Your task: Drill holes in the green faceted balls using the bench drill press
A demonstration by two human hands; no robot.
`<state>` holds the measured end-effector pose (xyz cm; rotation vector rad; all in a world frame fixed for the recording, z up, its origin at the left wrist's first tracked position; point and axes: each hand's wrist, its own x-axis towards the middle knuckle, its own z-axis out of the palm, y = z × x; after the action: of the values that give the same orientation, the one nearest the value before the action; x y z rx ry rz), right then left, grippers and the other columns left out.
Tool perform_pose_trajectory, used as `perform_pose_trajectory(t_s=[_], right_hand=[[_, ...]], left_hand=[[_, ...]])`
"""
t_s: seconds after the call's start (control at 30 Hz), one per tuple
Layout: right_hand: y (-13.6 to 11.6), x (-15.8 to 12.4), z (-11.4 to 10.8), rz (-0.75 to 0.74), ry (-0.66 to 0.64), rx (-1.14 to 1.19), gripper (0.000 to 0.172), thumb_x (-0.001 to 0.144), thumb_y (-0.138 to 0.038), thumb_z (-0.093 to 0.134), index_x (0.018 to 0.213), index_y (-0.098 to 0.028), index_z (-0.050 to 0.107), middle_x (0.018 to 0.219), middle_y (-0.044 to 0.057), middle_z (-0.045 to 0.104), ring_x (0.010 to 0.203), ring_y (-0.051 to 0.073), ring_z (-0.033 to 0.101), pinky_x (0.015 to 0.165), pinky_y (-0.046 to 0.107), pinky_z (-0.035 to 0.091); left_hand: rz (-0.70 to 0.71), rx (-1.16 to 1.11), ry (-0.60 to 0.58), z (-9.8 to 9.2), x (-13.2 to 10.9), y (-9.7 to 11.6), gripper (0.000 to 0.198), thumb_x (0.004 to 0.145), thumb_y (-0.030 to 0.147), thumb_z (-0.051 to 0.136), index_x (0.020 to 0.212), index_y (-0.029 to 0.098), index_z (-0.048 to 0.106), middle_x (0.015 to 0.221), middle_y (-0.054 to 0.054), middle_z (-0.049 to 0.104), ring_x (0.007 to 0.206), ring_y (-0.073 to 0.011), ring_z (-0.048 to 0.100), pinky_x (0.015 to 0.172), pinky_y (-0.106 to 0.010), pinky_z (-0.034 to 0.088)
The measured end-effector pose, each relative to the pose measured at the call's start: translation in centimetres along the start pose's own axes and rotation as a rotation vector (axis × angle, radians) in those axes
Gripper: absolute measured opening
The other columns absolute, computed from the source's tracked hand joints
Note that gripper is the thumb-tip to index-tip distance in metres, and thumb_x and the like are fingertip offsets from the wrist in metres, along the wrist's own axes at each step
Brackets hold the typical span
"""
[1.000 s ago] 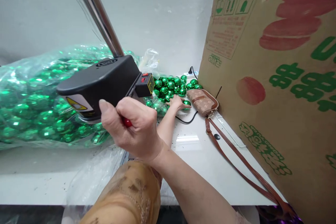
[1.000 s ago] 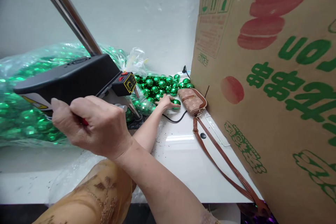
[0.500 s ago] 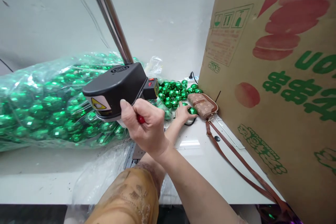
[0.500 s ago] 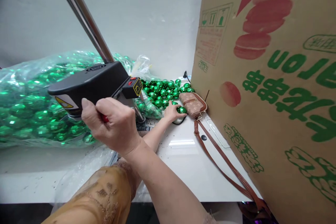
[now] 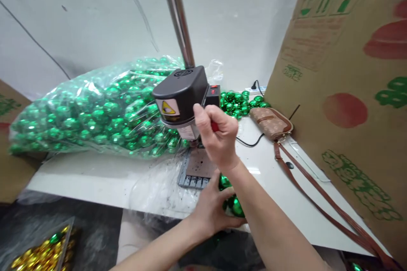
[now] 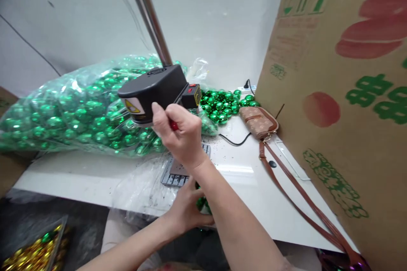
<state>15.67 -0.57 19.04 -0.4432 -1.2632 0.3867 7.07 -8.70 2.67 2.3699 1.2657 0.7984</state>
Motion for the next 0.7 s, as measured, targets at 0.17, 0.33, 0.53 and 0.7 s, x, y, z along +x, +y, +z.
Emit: perform_pose_trajectory(t_s=[0.17,0.33,0.53,0.7], right_hand=[[0.3,-0.6,0.3,-0.003,0.068,-0.019,0.045,0.094,-0.028,0.055,0.059,-0.018,0.028,0.058,-0.007,0.023,0.054,0.001,0.023,0.053,0.023,0.023],[0.4,-0.8,0.4,-0.046,0.121,-0.088,0.045,0.093,-0.028,0.056,0.056,-0.017,0.034,0.053,-0.007,0.029,0.049,0.001,0.032,0.051,0.024,0.026],[0.3,-0.6,0.5,-0.042,0.177,-0.132,0.049,0.092,-0.036,0.058,0.052,-0.019,0.035,0.048,-0.008,0.035,0.044,0.003,0.039,0.047,0.026,0.029],[0.4,-0.6,0.7,-0.099,0.213,-0.132,0.047,0.092,-0.032,0.059,0.054,-0.019,0.035,0.047,-0.007,0.036,0.043,0.004,0.039,0.045,0.027,0.027]], left_hand=[[-0.319,0.227,0.245,-8.4,-5.6,-6.6,0.052,0.063,0.041,0.089,0.113,0.032,0.075,0.145,-0.008,0.041,0.116,-0.0308,0.064,0.091,-0.041,0.061],[-0.441,0.328,0.283,-11.8,-5.7,-14.0,0.048,0.067,0.047,0.086,0.111,0.029,0.076,0.142,-0.01,0.045,0.121,-0.034,0.062,0.095,-0.043,0.059],[-0.347,0.188,0.219,-11.2,-5.5,-16.7,0.049,0.067,0.043,0.088,0.113,0.03,0.077,0.14,-0.009,0.049,0.13,-0.0331,0.056,0.107,-0.045,0.052],[-0.309,0.371,0.291,-10.3,-6.3,-15.4,0.052,0.067,0.045,0.089,0.114,0.028,0.075,0.151,-0.014,0.045,0.137,-0.0391,0.049,0.111,-0.056,0.045]])
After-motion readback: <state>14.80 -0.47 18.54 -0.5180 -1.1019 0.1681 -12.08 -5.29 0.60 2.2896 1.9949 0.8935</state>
